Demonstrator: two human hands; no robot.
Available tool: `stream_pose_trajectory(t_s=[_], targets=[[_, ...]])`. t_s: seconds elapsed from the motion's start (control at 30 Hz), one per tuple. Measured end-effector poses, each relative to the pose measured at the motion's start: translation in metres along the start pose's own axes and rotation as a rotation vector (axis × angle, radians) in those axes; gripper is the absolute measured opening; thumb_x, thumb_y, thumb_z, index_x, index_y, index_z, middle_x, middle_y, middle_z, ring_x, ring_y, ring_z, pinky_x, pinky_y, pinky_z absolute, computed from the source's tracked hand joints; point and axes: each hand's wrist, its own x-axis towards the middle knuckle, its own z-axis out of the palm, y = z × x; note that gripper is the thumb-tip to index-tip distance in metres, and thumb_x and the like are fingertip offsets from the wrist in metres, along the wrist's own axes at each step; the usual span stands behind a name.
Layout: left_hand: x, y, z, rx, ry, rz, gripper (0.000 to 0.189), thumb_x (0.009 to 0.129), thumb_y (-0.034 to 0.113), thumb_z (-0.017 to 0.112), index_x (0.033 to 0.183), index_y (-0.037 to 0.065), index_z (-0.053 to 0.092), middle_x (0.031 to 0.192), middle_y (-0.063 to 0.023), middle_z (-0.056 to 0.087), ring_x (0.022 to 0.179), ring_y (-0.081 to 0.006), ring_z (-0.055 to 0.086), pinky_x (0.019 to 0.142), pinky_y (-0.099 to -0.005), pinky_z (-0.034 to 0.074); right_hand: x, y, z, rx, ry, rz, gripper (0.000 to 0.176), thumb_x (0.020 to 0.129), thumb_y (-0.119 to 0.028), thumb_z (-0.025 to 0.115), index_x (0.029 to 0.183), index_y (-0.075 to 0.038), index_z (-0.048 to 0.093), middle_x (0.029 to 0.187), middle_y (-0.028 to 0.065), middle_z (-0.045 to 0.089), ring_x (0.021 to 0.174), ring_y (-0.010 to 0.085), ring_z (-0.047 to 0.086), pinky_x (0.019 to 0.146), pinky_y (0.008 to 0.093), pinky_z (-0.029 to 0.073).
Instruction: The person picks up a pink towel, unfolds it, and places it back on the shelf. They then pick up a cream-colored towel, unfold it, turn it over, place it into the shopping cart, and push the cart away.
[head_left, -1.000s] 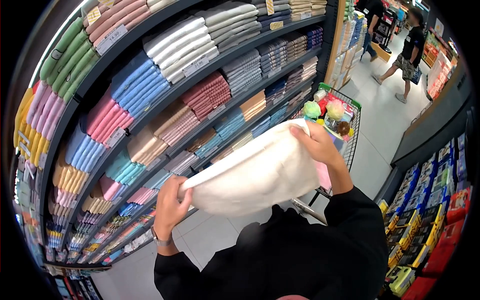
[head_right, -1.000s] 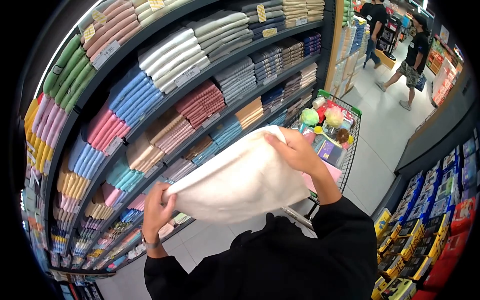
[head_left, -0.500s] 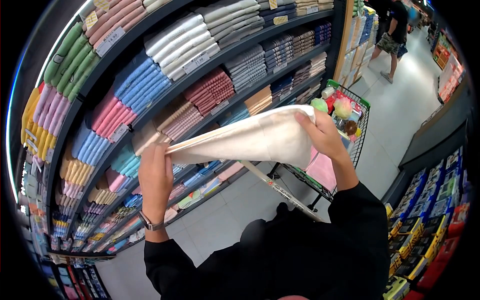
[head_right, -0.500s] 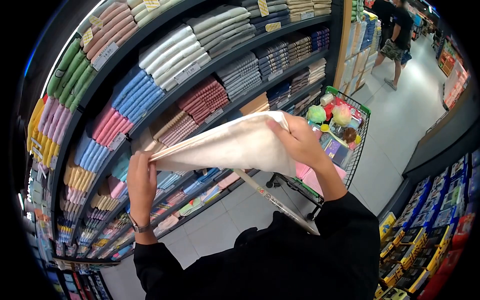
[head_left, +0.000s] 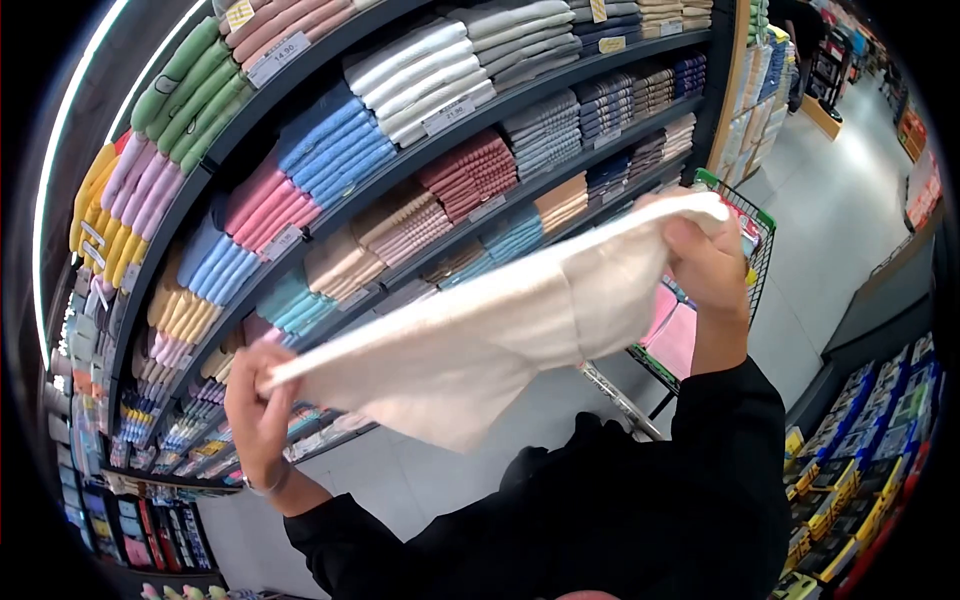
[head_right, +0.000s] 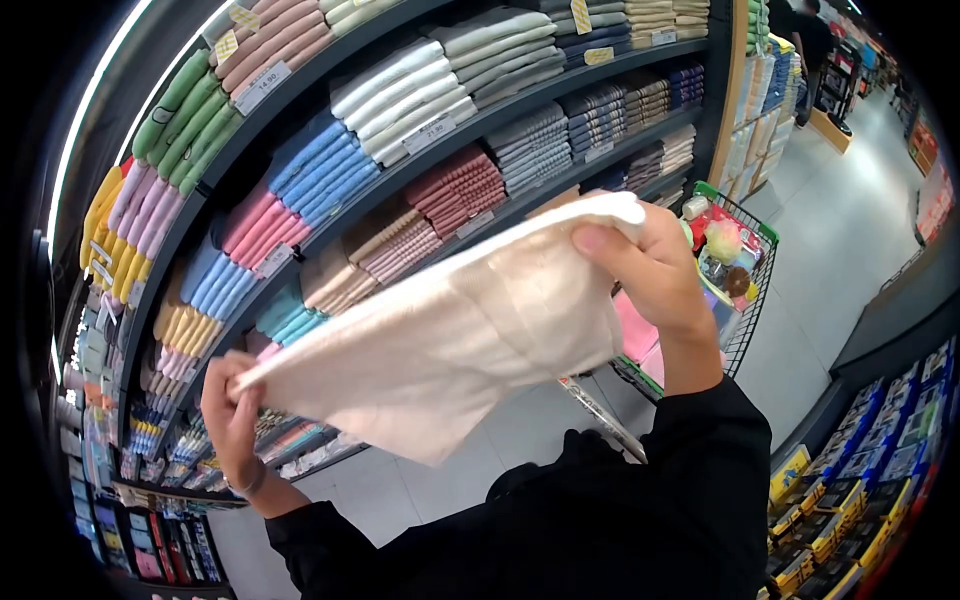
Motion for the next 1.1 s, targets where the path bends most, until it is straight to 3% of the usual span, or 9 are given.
stream_pose_trajectory(t_s=[0.1, 0.13, 0.2, 0.27, 0.4, 0.5, 0.67, 0.8, 1.1], targets=[[-0.044, -0.039, -0.04, -0.301, -0.034, 0.254, 0.026, 0.075, 0.016, 0.07, 0.086, -0.001, 0.053, 0.074, -0.0126, 0.058, 0.065, -0.0141, 0.055, 0.061, -0.0281, 0.045, 0.001, -0.005, 0.007, 0.2, -0.287, -0.156, 0.022, 0.092, -0.012, 0.061, 0.105, 0.006, 0.066, 0.097, 0.0087, 0.07, 0.084, 0.0111, 0.065, 0.072, 0.0251, 0.052], [-0.036, -0.044, -0.05, -0.518, -0.324, 0.381, 0.028, 0.074, 0.017, 0.07, 0.086, -0.001, 0.054, 0.076, -0.0118, 0.059, 0.066, -0.0146, 0.053, 0.061, -0.0278, 0.044, 0.01, -0.001, 0.014, 0.203, -0.291, -0.159, 0.022, 0.092, -0.012, 0.061, 0.105, 0.006, 0.066, 0.097, 0.0087, 0.07, 0.084, 0.0111, 0.065, 0.072, 0.0251, 0.052], [-0.032, -0.075, -0.051, -0.129, 0.156, 0.201, 0.024, 0.079, 0.015, 0.069, 0.089, -0.002, 0.055, 0.079, -0.0103, 0.059, 0.07, -0.0167, 0.053, 0.064, -0.0275, 0.043, 0.027, 0.019, 0.035, -0.145, -0.092, 0.18, 0.024, 0.094, -0.017, 0.062, 0.103, 0.005, 0.067, 0.087, 0.0039, 0.069, 0.073, 0.007, 0.062, 0.063, 0.022, 0.049], [0.003, -0.066, -0.033, 0.126, 0.051, -0.078, 0.017, 0.085, 0.01, 0.066, 0.093, -0.002, 0.056, 0.081, -0.0077, 0.057, 0.073, -0.0174, 0.052, 0.067, -0.0269, 0.042, 0.044, 0.062, 0.066, -0.395, -0.008, 0.146, 0.028, 0.096, -0.023, 0.06, 0.103, 0.004, 0.067, 0.08, -0.0005, 0.066, 0.066, 0.0039, 0.056, 0.059, 0.0198, 0.045], [-0.014, -0.103, -0.04, 0.147, 0.014, 0.022, 0.013, 0.09, 0.006, 0.063, 0.099, 0.0, 0.057, 0.087, -0.005, 0.055, 0.077, -0.013, 0.05, 0.07, -0.0248, 0.042, 0.035, 0.073, 0.102, -0.267, 0.058, 0.074, 0.029, 0.099, -0.023, 0.057, 0.105, 0.003, 0.066, 0.086, 0.0004, 0.066, 0.076, 0.0042, 0.057, 0.068, 0.02, 0.046], [-0.03, -0.123, -0.054, -0.212, 0.101, -0.128, 0.013, 0.091, 0.005, 0.061, 0.102, 0.0, 0.057, 0.101, -0.0017, 0.053, 0.083, -0.0112, 0.05, 0.075, -0.023, 0.041, 0.032, 0.085, 0.112, -0.193, -0.009, 0.129, 0.029, 0.099, -0.022, 0.057, 0.107, 0.004, 0.065, 0.09, 0.0023, 0.067, 0.08, 0.0055, 0.059, 0.07, 0.0207, 0.047], [-0.037, -0.149, -0.067, -0.13, 0.122, -0.104, 0.013, 0.092, 0.006, 0.061, 0.102, 0.0, 0.057, 0.094, -0.0013, 0.052, 0.087, -0.009, 0.048, 0.081, -0.0211, 0.038, 0.034, 0.105, 0.146, -0.125, -0.047, 0.102, 0.029, 0.1, -0.023, 0.055, 0.107, 0.003, 0.065, 0.089, 0.0023, 0.068, 0.079, 0.0058, 0.06, 0.07, 0.0219, 0.049], [-0.055, -0.185, -0.062, -0.082, 0.146, -0.031, 0.009, 0.093, 0.01, 0.058, 0.097, 0.002, 0.055, 0.083, 0.0021, 0.048, 0.073, -0.0058, 0.042, 0.064, -0.02, 0.034, 0.013, 0.148, 0.159, -0.078, -0.028, 0.189, 0.027, 0.1, -0.024, 0.057, 0.105, 0.0, 0.067, 0.09, -0.0001, 0.067, 0.08, 0.0041, 0.058, 0.071, 0.0214, 0.047], [-0.088, -0.223, -0.033, -0.42, 0.047, -0.412, 0.015, 0.094, 0.017, 0.061, 0.1, 0.005, 0.053, 0.08, 0.0041, 0.051, 0.06, -0.0008, 0.043, 0.051, -0.015, 0.031, -0.043, 0.203, 0.166, -0.155, 0.091, 0.412, 0.032, 0.101, -0.029, 0.053, 0.101, 0.0, 0.067, 0.086, -0.0023, 0.064, 0.079, 0.0045, 0.055, 0.071, 0.0247, 0.046]])
